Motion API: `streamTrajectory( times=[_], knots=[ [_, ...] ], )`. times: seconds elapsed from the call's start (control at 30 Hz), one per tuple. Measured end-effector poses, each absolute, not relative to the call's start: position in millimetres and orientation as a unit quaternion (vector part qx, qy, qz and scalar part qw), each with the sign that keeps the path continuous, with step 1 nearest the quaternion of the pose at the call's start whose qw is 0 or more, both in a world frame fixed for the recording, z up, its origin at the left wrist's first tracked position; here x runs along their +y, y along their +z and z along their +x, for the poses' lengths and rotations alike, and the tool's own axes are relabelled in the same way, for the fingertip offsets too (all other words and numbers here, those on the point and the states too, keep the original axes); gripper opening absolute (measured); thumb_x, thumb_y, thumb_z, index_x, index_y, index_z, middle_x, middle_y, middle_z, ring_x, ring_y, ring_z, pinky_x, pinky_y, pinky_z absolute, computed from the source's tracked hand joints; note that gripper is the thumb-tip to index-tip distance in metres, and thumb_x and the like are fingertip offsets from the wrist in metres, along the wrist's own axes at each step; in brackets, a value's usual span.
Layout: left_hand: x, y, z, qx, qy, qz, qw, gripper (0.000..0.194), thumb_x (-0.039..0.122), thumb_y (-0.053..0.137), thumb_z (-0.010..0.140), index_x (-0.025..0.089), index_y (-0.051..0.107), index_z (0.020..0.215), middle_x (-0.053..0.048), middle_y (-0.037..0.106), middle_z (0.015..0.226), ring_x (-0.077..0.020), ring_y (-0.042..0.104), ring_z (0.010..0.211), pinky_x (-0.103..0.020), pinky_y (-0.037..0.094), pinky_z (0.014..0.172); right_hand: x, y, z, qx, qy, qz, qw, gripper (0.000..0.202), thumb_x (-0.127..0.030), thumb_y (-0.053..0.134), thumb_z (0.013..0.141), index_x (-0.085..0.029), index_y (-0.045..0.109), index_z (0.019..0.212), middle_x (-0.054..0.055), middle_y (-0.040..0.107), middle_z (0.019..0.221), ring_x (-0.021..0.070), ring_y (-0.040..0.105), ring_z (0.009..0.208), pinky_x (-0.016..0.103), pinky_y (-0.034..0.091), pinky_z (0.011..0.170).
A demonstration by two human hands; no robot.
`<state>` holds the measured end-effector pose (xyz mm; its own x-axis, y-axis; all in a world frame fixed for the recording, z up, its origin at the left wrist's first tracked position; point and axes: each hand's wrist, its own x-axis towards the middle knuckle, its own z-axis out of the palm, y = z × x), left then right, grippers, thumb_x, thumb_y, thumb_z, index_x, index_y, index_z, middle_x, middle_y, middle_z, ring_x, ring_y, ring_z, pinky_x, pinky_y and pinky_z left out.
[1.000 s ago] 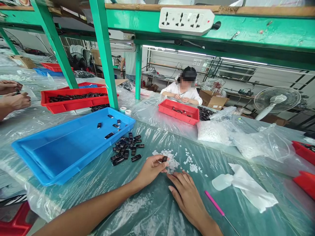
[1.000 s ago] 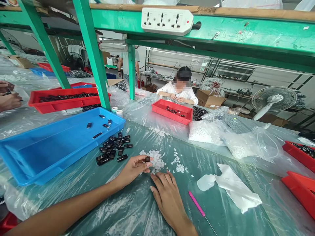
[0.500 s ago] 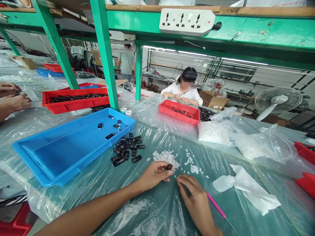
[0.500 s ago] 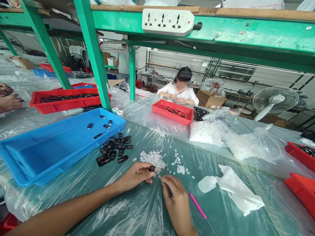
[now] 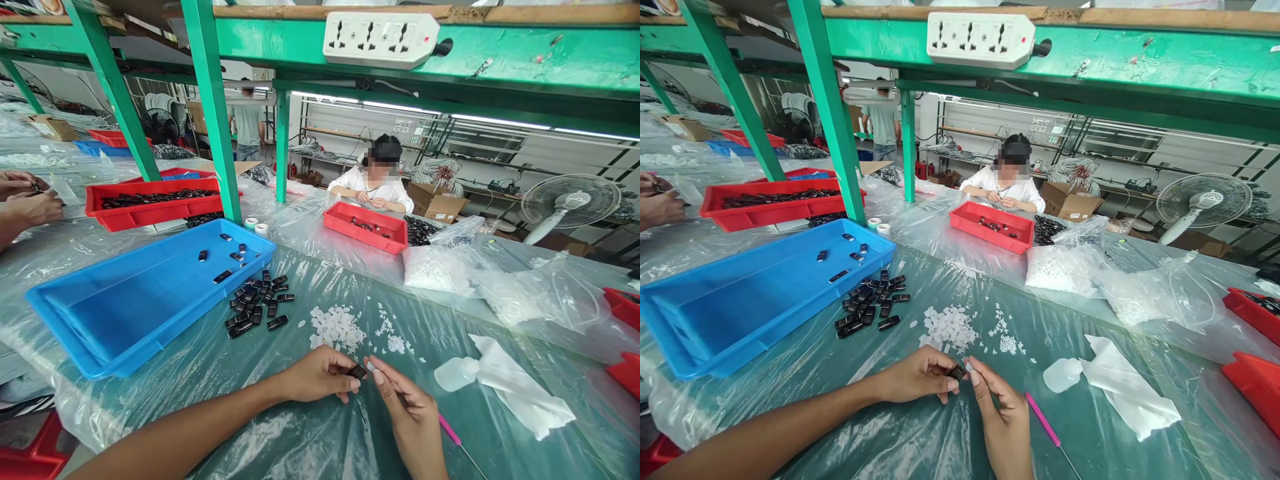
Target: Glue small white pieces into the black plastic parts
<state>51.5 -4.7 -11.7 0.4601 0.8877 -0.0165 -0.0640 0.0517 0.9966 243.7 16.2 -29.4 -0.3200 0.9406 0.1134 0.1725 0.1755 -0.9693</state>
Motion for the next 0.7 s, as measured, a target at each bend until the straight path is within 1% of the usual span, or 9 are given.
streamTrajectory(
  times=[0.1,0.2,0.33,0.4,0.53,0.6,0.7],
  knots=[
    [-6.4,-9.4,51.5,0.348,0.37,0.588,0.63,0.043,0.048,0.061,0.078,0.009,0.067,0.096,-0.011,0.06,0.084,-0.0164,0.057,0.071,-0.029,0.05,0.069,12.3,-32.5,243.0,-0.696,0.45,-0.412,0.38,0.031,-0.043,0.056,0.086,-0.026,0.065,0.11,0.001,0.059,0.113,0.0218,0.052,0.11,0.033,0.045,0.093],
    [-7.5,-8.9,51.2,0.348,0.367,0.604,0.616,0.042,0.049,0.057,0.081,0.01,0.066,0.093,-0.01,0.06,0.084,-0.0161,0.057,0.071,-0.027,0.049,0.067,11.5,-36.8,244.5,-0.714,0.441,-0.394,0.374,0.029,-0.04,0.055,0.088,-0.029,0.062,0.114,0.0,0.058,0.116,0.0194,0.051,0.112,0.033,0.042,0.097],
    [-8.3,-10.3,50.8,0.352,0.369,0.635,0.58,0.041,0.049,0.053,0.084,0.011,0.065,0.091,-0.009,0.06,0.081,-0.0139,0.054,0.067,-0.023,0.046,0.063,12.1,-39.2,246.4,-0.707,0.456,-0.39,0.375,0.029,-0.04,0.055,0.088,-0.03,0.061,0.115,0.0,0.056,0.118,0.0203,0.048,0.115,0.035,0.04,0.099],
    [-8.5,-9.4,50.8,0.354,0.373,0.643,0.567,0.041,0.049,0.051,0.085,0.01,0.065,0.089,-0.008,0.059,0.078,-0.0126,0.052,0.064,-0.021,0.044,0.06,12.2,-38.0,246.1,-0.7,0.483,-0.375,0.368,0.03,-0.039,0.053,0.09,-0.031,0.059,0.118,-0.001,0.051,0.124,0.02,0.043,0.119,0.035,0.038,0.101],
    [-8.2,-5.0,50.2,0.347,0.376,0.637,0.577,0.043,0.05,0.048,0.086,0.009,0.063,0.084,-0.007,0.057,0.073,-0.0092,0.048,0.058,-0.019,0.038,0.055,11.1,-31.8,242.7,-0.684,0.54,-0.346,0.349,0.035,-0.04,0.047,0.093,-0.034,0.05,0.127,-0.005,0.035,0.138,0.0173,0.026,0.13,0.031,0.03,0.106],
    [-7.7,-4.3,49.2,0.342,0.378,0.631,0.584,0.044,0.051,0.048,0.086,0.009,0.061,0.08,-0.006,0.055,0.071,-0.0081,0.046,0.055,-0.018,0.037,0.054,10.2,-30.0,240.9,-0.669,0.563,-0.345,0.342,0.037,-0.042,0.045,0.094,-0.033,0.048,0.129,-0.006,0.031,0.14,0.0165,0.021,0.132,0.03,0.027,0.107],
    [-6.6,-6.2,47.9,0.335,0.385,0.627,0.589,0.045,0.051,0.047,0.087,0.008,0.059,0.078,-0.006,0.054,0.07,-0.0076,0.044,0.054,-0.019,0.037,0.054,8.9,-30.9,239.7,-0.665,0.574,-0.348,0.326,0.038,-0.044,0.043,0.094,-0.035,0.045,0.131,-0.008,0.028,0.142,0.016,0.018,0.132,0.028,0.025,0.108]
  ],
)
